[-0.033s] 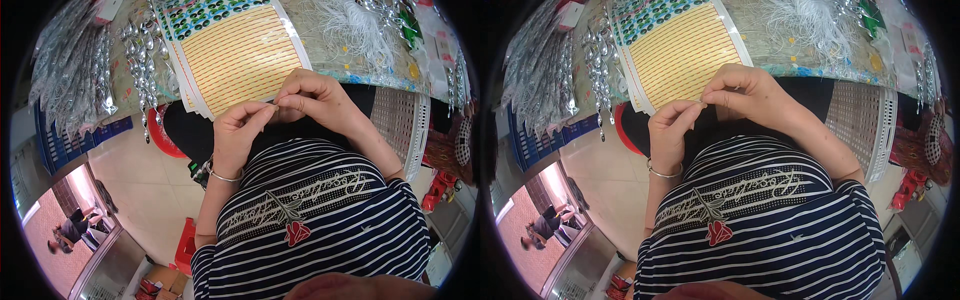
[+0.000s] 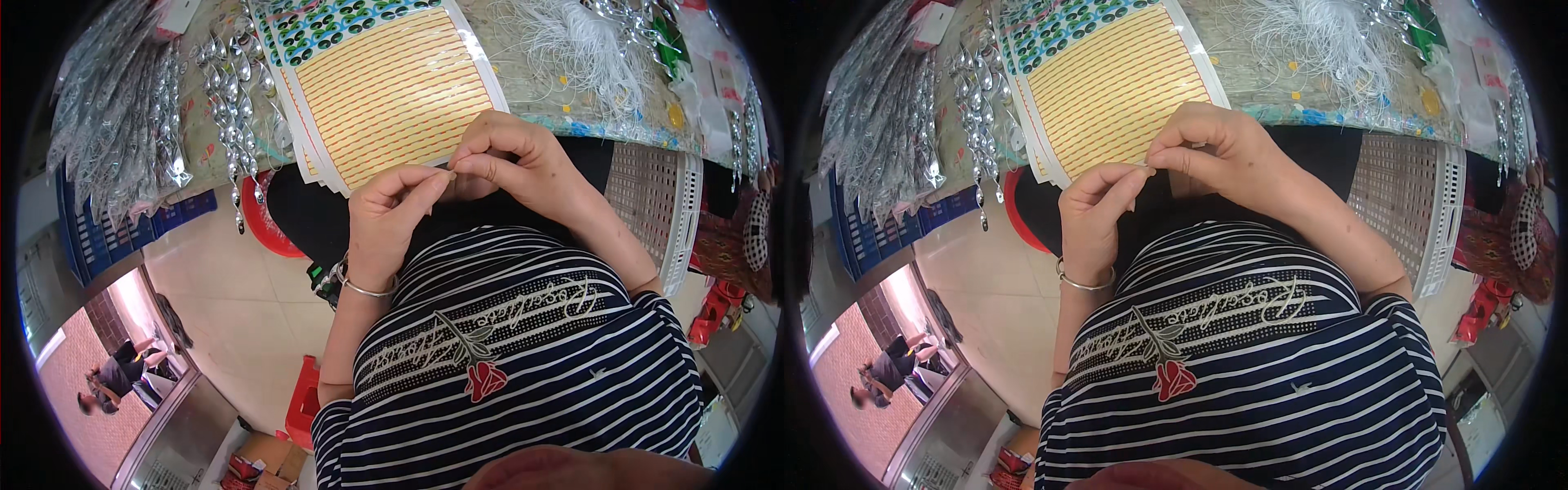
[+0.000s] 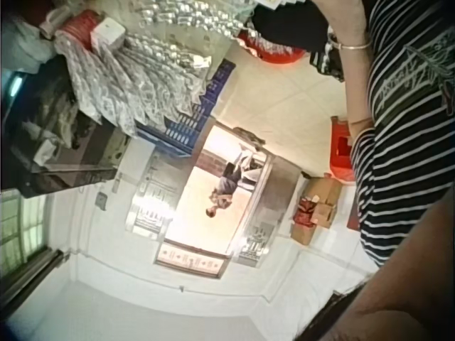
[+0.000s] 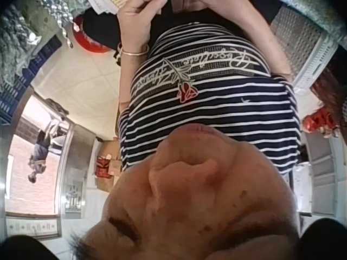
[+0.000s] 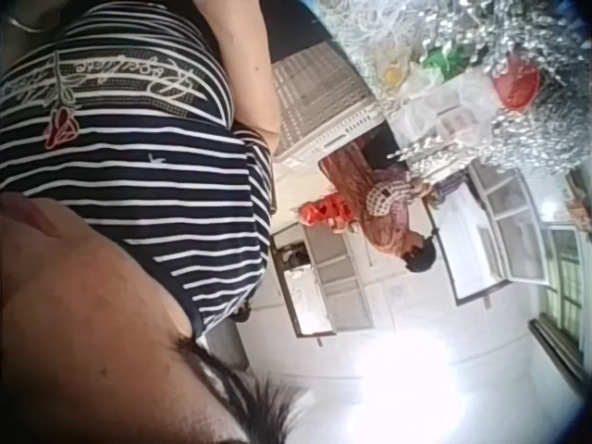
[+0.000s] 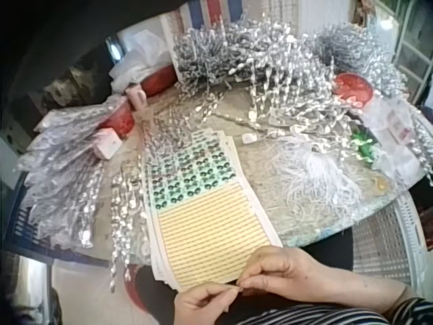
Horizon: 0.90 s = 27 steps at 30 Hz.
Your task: Apply stickers to decorative items and organize them for packaging.
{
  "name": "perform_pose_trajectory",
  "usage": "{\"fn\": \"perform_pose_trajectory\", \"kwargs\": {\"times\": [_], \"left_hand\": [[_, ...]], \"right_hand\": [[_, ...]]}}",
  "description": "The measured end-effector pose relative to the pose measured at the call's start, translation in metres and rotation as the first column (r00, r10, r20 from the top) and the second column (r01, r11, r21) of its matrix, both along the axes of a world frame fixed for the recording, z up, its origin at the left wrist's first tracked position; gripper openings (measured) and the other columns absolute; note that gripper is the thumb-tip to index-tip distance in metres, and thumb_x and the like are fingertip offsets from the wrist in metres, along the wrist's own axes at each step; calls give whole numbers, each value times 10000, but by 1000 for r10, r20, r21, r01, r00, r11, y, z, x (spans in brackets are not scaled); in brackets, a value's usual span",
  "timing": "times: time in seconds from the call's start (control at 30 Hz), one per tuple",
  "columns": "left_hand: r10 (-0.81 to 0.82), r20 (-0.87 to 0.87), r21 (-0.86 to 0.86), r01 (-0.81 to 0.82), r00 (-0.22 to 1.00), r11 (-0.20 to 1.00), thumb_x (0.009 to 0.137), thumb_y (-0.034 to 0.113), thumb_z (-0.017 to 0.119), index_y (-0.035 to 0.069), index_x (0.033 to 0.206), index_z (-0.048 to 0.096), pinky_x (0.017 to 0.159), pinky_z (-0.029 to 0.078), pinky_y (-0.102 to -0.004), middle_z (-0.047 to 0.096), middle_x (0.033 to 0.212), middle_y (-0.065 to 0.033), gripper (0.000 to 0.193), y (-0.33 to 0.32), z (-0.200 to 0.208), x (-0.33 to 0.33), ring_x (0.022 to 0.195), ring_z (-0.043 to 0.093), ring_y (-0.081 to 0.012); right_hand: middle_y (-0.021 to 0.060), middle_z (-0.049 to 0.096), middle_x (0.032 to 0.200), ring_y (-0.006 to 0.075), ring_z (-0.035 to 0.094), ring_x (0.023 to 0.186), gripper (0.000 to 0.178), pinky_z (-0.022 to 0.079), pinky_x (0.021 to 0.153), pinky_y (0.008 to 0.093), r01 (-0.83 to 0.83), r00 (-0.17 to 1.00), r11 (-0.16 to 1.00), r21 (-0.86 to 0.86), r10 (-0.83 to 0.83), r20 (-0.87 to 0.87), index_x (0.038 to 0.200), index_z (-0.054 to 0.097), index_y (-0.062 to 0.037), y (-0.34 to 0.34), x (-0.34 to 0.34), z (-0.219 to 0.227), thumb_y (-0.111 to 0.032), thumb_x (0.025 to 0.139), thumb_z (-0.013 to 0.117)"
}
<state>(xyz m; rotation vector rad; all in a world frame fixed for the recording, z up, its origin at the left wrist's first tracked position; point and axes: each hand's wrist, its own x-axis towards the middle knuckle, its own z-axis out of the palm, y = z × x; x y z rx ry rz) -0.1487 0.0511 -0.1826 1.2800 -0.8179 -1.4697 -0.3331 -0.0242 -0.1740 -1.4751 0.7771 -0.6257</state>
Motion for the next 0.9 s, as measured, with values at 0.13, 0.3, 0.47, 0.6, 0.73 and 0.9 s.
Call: {"fn": "perform_pose_trajectory", "kwargs": {"times": [0.13, 0.3, 0.47, 0.6, 0.73, 0.9], "left_hand": [[5, 30, -21, -5, 1000, 1000, 839, 52, 672, -9, 927, 686, 591, 419, -166, 646, 784, -2, 109, 3, 2, -1, 654, 522, -35], [19, 86, -57, -14, 996, 998, 838, 46, 675, -14, 934, 681, 626, 437, -166, 645, 794, -12, 114, 9, -3, 1, 683, 539, -40], [51, 5, -70, -50, 999, 996, 846, 31, 662, -38, 966, 643, 658, 460, -173, 641, 824, -27, 140, 6, -6, -1, 727, 567, -52], [47, -22, -105, -49, 999, 993, 849, 14, 650, -45, 966, 634, 689, 483, -184, 646, 841, -41, 132, 1, -2, -2, 756, 590, -67], [33, -22, -152, -36, 999, 988, 846, -4, 647, -45, 941, 642, 687, 489, -193, 651, 850, -49, 103, -5, 6, -6, 754, 596, -74], [55, 304, -57, -39, 951, 998, 829, 20, 642, -52, 856, 654, 655, 469, -215, 652, 769, -62, 78, -4, 15, -11, 688, 584, -100]], "right_hand": [[64, 592, 838, 192, 585, 777, 78, 446, 722, 279, -58, 973, 795, -603, -89, -211, 853, 599, -23, 0, -3, 1, -89, 836, 636], [50, 580, 827, 164, 557, 795, 96, 421, 765, 272, -85, 957, 833, -546, -85, -279, 906, 543, -36, 7, -10, 4, -130, 905, 561], [2, 548, 849, 90, 517, 825, 187, 419, 782, 253, 21, 992, 913, 407, -71, 107, 904, 527, -49, 10, -14, 6, -213, 978, 474], [12, 577, 887, 86, 542, 840, 181, 431, 786, 232, -41, 947, 869, 493, -123, 296, 901, 530, -59, 1, -10, 7, -224, 966, 495], [45, 638, 968, 85, 581, 876, 159, 454, 787, 221, 40, 988, 925, 378, -94, 126, 923, 567, -48, -1, -4, 26, -186, 960, 500], [83, 612, 1093, 125, 595, 941, 107, 510, 757, 241, -6, 994, 925, 380, -37, 106, 977, 572, -2, 10, -1, 30, -70, 952, 493]]}}
